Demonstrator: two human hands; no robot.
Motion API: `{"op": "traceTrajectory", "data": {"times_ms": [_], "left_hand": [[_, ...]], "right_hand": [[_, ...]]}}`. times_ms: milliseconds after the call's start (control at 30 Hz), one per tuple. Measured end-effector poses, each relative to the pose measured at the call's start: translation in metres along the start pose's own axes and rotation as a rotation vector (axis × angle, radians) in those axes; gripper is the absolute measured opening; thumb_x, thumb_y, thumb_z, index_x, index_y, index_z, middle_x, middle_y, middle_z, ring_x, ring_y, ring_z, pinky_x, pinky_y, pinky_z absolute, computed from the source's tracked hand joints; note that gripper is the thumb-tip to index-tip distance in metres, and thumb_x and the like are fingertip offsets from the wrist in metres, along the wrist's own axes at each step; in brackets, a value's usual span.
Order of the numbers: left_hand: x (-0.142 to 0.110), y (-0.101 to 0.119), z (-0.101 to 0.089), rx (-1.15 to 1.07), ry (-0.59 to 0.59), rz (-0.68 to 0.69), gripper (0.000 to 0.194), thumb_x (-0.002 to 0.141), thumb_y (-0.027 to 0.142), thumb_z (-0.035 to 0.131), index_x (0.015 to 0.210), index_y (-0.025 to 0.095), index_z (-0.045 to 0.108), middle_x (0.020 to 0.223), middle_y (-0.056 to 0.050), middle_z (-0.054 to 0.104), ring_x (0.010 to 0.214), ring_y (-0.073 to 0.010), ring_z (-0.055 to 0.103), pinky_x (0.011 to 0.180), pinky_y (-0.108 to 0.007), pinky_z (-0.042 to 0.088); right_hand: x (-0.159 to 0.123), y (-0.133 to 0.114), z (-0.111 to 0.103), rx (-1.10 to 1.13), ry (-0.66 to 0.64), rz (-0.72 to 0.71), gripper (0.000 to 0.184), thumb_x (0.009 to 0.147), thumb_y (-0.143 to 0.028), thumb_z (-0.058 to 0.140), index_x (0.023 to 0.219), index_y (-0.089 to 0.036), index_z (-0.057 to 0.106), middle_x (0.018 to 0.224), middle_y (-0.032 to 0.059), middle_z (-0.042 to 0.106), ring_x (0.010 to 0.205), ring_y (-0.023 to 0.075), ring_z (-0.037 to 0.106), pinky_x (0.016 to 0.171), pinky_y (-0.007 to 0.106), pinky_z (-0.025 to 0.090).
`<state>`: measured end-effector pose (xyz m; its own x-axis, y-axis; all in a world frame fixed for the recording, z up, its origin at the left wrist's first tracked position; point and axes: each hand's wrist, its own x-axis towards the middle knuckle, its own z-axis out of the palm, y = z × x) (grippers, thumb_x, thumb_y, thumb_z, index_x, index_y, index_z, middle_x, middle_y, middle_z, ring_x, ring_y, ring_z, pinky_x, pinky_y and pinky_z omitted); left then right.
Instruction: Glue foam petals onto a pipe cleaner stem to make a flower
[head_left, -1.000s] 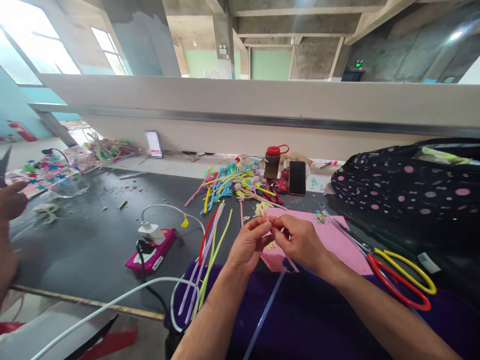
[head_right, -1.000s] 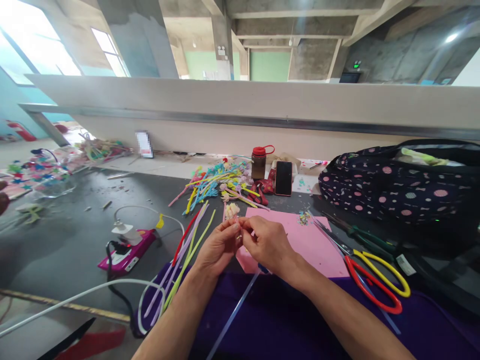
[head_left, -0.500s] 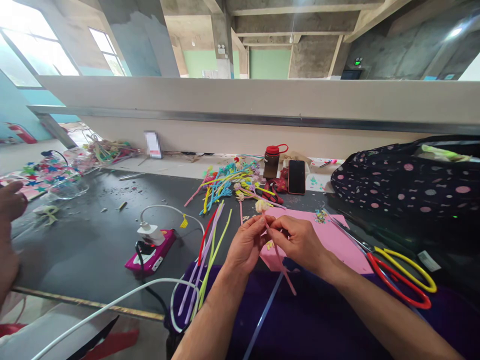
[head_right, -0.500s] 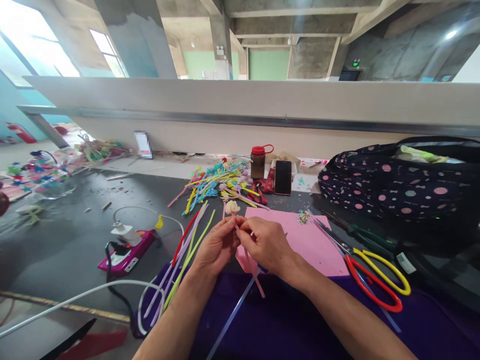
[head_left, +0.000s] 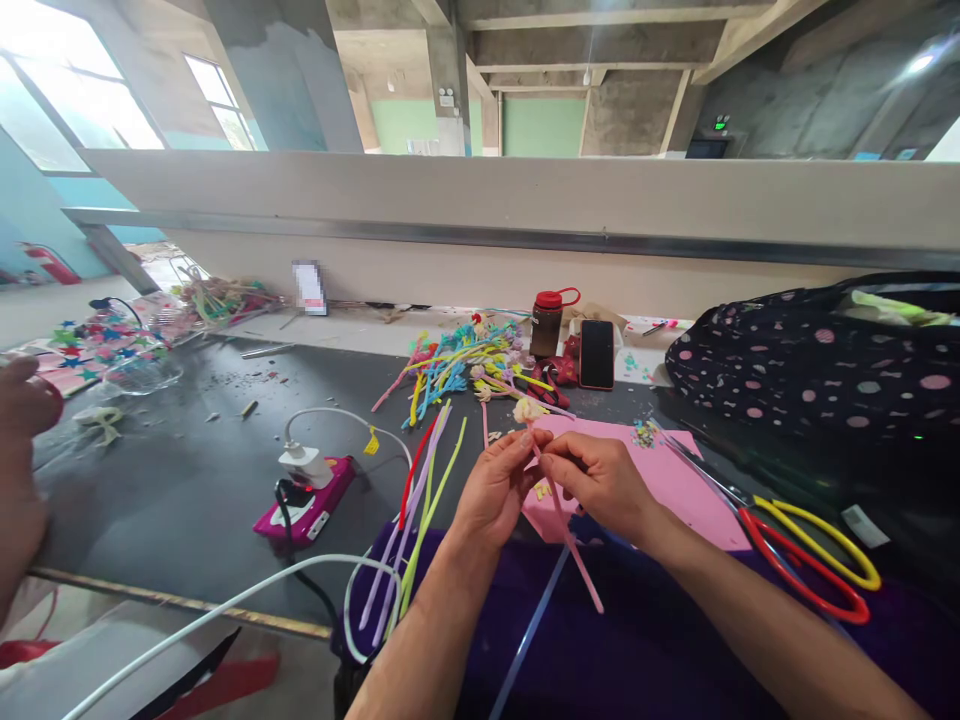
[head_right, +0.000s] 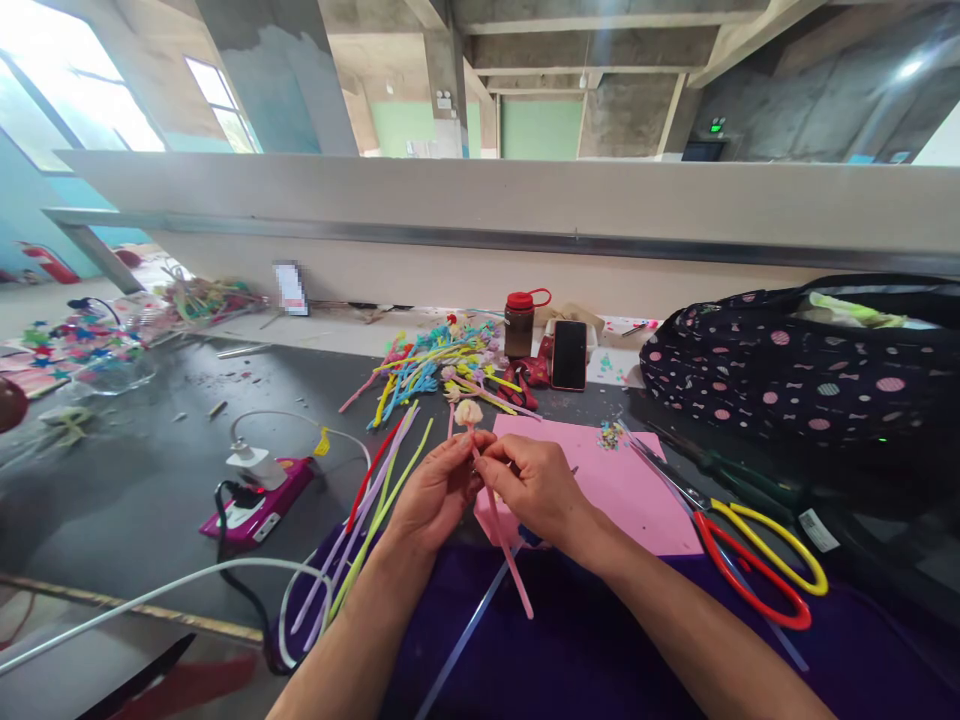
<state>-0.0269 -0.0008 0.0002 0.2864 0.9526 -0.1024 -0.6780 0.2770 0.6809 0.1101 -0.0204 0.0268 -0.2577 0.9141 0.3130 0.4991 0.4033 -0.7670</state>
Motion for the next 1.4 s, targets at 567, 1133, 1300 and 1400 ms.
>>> {"op": "traceTrajectory", "data": {"times_ms": [567, 1133, 1300, 1400], "left_hand": [[0.0, -0.001, 0.0, 0.003, -0.021, 0.05, 0.012, 0.059, 0.014, 0.074, 0.069, 0.012, 0.069, 0.079, -0.005, 0.069, 0.073, -0.0131, 0.062, 0.072, -0.023, 0.046], [0.0, 0.006, -0.007, -0.154, -0.02, 0.044, 0.008, 0.069, 0.02, 0.068, 0.074, 0.015, 0.063, 0.071, -0.001, 0.064, 0.071, -0.0134, 0.062, 0.066, -0.025, 0.049], [0.0, 0.016, -0.009, -0.221, 0.038, 0.085, 0.009, 0.071, 0.02, 0.066, 0.078, 0.016, 0.061, 0.069, 0.002, 0.061, 0.071, -0.0129, 0.061, 0.061, -0.023, 0.049], [0.0, 0.019, -0.01, -0.235, 0.016, 0.099, 0.008, 0.072, 0.02, 0.064, 0.078, 0.016, 0.06, 0.069, 0.002, 0.06, 0.072, -0.0128, 0.061, 0.06, -0.023, 0.049]], "right_hand": [[0.0, 0.006, 0.002, -0.061, 0.064, -0.037, 0.02, 0.082, -0.03, 0.051, 0.07, -0.016, 0.061, 0.057, -0.002, 0.057, 0.05, 0.0094, 0.049, 0.048, 0.019, 0.036], [-0.003, 0.0, 0.003, 0.337, -0.284, 0.196, 0.017, 0.074, -0.022, 0.053, 0.059, -0.015, 0.055, 0.05, -0.0047, 0.053, 0.038, 0.0062, 0.046, 0.039, 0.016, 0.036], [-0.007, 0.004, -0.001, 0.396, -0.436, 0.265, 0.015, 0.073, -0.021, 0.053, 0.06, -0.016, 0.054, 0.047, -0.0049, 0.054, 0.034, 0.0057, 0.044, 0.034, 0.015, 0.034], [-0.009, 0.006, -0.001, 0.308, -0.465, 0.22, 0.013, 0.073, -0.019, 0.052, 0.06, -0.016, 0.055, 0.048, -0.0051, 0.053, 0.036, 0.0054, 0.044, 0.035, 0.014, 0.032]]}}
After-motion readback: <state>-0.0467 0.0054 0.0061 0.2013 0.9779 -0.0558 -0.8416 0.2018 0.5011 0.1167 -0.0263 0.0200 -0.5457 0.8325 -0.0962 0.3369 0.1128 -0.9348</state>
